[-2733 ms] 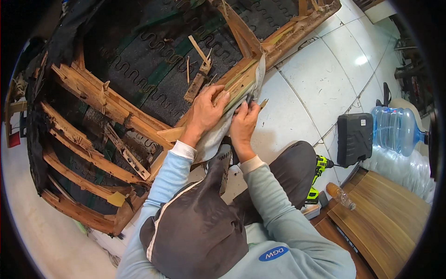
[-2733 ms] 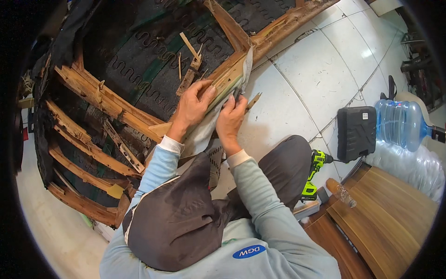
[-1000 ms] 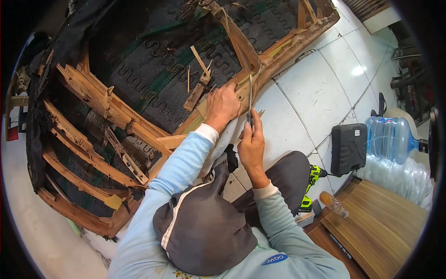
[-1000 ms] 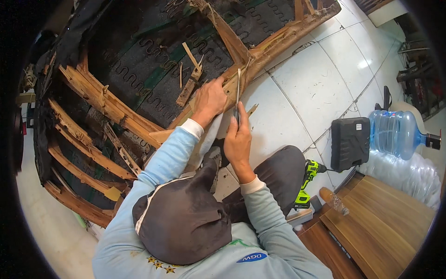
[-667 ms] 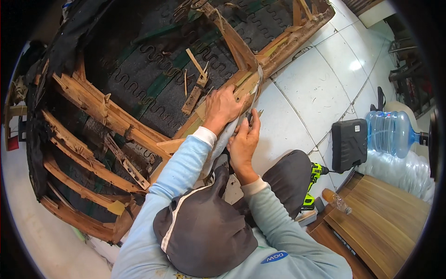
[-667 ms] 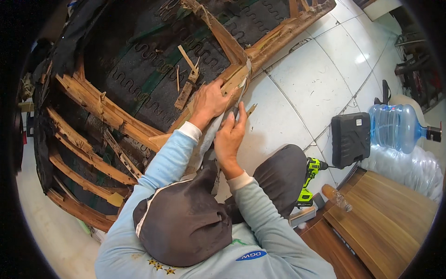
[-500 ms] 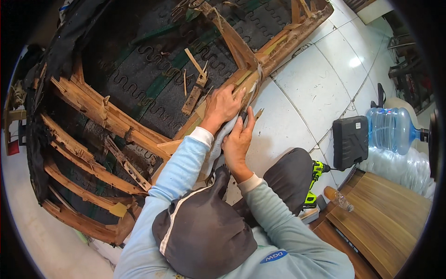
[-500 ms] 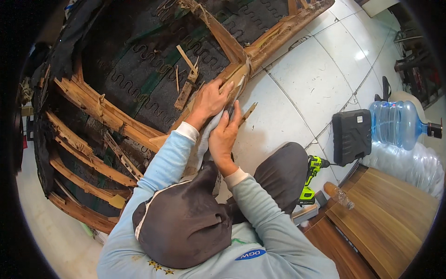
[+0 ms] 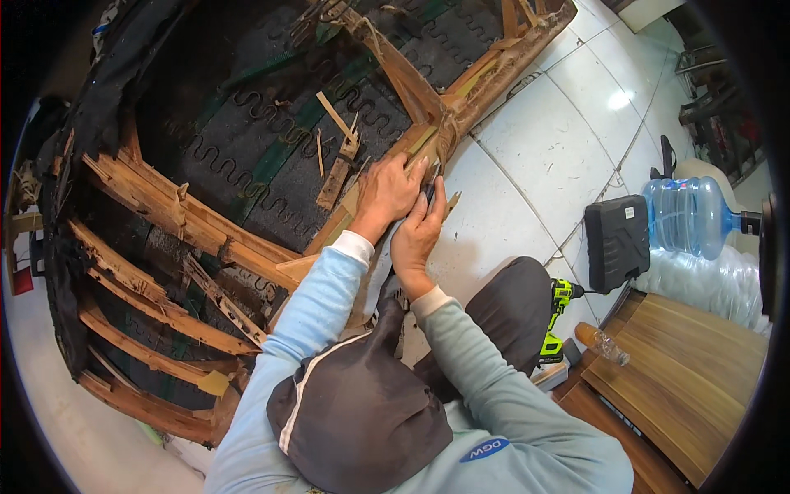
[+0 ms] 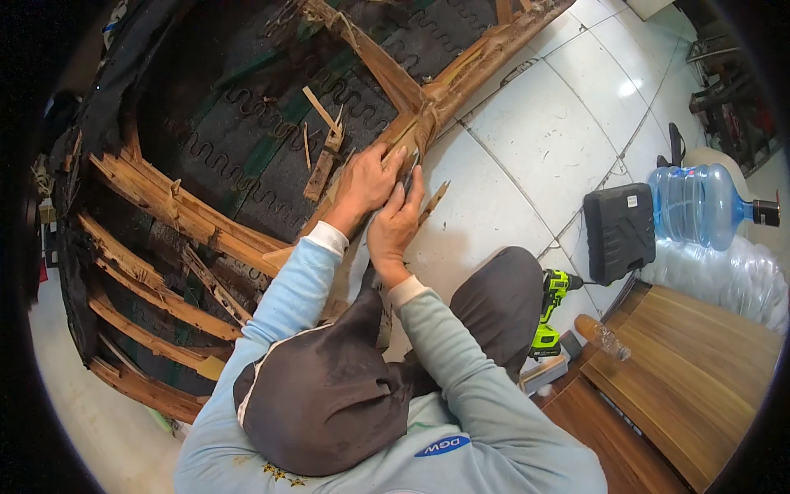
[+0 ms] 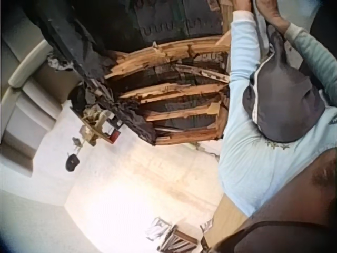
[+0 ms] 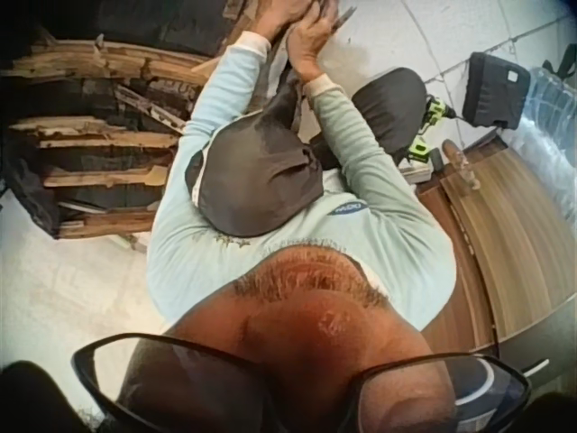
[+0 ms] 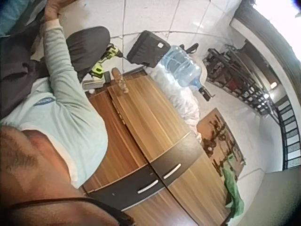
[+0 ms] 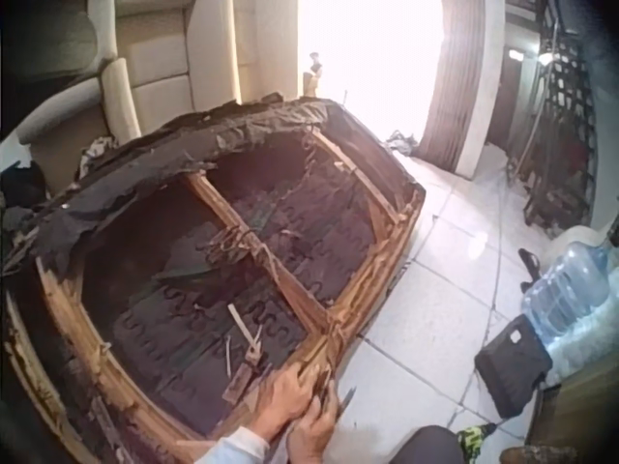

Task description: The person sits on the floor and uses a screwdriver to pry and remove loose fabric and padding from the wooden frame of an overturned sofa. The person works methodically along the edge of the frame, scraping away material to expose the wood.

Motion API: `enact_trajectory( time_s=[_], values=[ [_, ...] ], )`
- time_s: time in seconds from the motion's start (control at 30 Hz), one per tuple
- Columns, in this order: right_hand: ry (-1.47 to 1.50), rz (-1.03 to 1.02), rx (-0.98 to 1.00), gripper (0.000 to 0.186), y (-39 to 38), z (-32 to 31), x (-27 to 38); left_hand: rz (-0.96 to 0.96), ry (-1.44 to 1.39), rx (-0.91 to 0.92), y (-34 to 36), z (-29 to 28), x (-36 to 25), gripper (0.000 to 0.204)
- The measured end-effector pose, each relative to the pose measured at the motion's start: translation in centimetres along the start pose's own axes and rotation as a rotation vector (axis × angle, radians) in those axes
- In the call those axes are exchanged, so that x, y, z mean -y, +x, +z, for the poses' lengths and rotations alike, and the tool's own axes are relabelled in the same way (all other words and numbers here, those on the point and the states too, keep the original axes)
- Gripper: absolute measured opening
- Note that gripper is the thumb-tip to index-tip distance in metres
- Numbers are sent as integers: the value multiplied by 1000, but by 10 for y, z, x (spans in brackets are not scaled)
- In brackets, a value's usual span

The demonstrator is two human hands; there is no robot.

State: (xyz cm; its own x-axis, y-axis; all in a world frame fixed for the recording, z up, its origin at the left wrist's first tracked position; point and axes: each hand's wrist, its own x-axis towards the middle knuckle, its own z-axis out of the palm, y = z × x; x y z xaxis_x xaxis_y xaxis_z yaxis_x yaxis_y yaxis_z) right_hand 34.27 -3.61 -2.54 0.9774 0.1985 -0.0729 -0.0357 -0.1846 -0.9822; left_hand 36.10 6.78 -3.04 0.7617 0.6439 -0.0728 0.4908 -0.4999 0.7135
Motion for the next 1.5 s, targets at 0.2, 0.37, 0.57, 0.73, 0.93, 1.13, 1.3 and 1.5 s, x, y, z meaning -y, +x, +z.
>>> enact_trajectory(
  time_s=[0.2, 0.37, 0.57, 0.73, 0.93, 1.13, 1.3, 1.5],
  values=[
    [65, 54, -51, 54, -16, 10, 5, -39, -98, 66, 4, -2, 3, 59],
    [50, 11, -97, 53, 20, 15, -1, -36, -91, 64, 5, 0, 11, 60],
    [33, -64, 41, 49, 71, -26, -48, -18, -95, 22, -1, -2, -12, 59],
    [277, 388, 259, 47, 78, -42, 37, -41, -13, -6, 4, -5, 2, 57],
    [963, 980, 313, 12, 117, -60, 94, -69, 39, 28, -2, -5, -12, 54],
    [1083, 1165, 170, 35, 135, -32, 136, -96, 66, 9, -12, -3, -12, 54],
    [1104, 1181, 138, 35, 149, -9, 153, -82, 88, 27, -5, -11, -11, 52],
    [469, 392, 152, 36, 81, -10, 59, -55, 112, -25, -4, 0, -5, 55]
  ],
)
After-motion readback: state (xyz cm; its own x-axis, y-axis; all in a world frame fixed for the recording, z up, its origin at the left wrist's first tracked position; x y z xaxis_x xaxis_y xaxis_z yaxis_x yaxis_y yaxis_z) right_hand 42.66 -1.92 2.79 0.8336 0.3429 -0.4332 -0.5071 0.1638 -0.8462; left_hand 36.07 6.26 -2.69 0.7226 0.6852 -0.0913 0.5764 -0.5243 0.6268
